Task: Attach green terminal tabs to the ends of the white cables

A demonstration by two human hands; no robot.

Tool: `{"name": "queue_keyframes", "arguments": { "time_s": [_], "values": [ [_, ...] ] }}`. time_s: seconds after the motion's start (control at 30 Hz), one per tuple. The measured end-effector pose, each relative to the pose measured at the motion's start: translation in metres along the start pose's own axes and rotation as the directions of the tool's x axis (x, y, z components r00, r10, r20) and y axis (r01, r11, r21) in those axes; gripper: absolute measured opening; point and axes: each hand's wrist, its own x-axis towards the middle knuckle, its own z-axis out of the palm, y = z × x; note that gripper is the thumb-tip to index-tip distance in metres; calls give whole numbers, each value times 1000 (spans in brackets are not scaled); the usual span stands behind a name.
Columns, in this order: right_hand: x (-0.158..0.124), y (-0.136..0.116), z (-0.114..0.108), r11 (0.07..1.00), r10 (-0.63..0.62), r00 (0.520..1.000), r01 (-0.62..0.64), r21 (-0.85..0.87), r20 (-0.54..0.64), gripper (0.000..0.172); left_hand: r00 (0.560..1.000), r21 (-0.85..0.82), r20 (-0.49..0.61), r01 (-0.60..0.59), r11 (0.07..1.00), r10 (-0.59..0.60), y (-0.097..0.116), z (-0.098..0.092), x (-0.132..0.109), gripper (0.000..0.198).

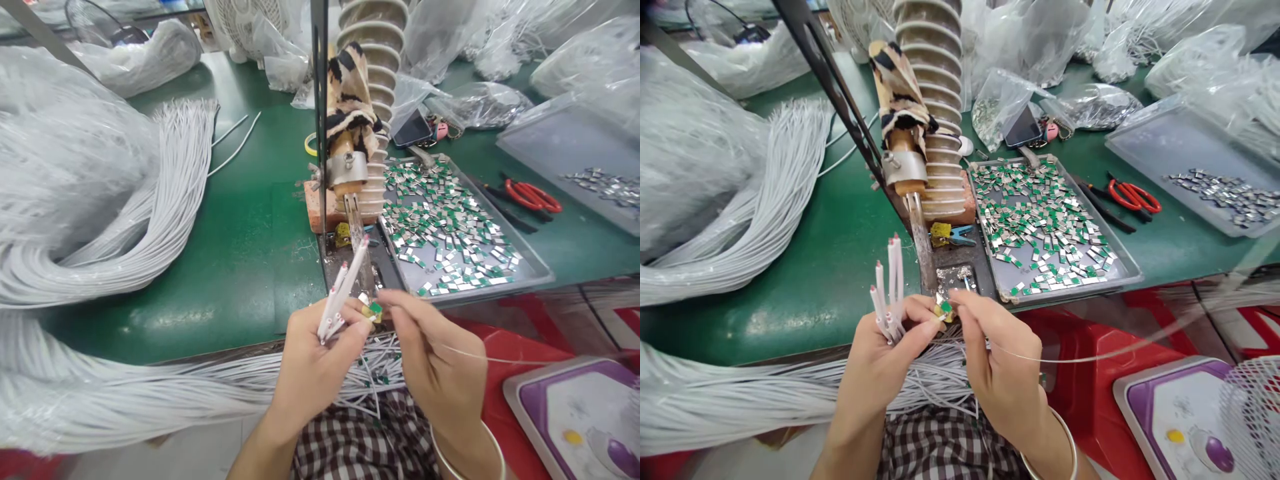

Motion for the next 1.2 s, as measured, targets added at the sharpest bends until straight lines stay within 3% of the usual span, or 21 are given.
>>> {"name": "queue_keyframes", "arguments": {
  "time_s": [0.13,0.27,0.53,0.77,1.0,1.2],
  "values": [
    [-4,1,3,993,-116,977,113,-27,-177,29,997,-77,-70,7,997,-12,3,1,4,19],
    [-3,-1,5,978,-204,963,191,-84,-177,30,994,-96,-105,2,995,-12,4,1,5,18],
    [1,-5,3,971,-231,959,217,-97,-163,29,994,-161,-104,-30,986,13,1,0,4,19],
    [-4,-3,0,983,-162,984,167,76,-73,29,997,-167,-73,-4,986,-9,-6,-4,-1,18],
    [-13,2,5,994,60,985,-45,97,-162,41,998,-81,-53,-32,996,27,-5,-1,-4,19],
    [-7,-3,8,970,124,987,-99,223,-99,28,997,-16,-7,-78,997,78,-4,1,-6,18]
  ]
}}
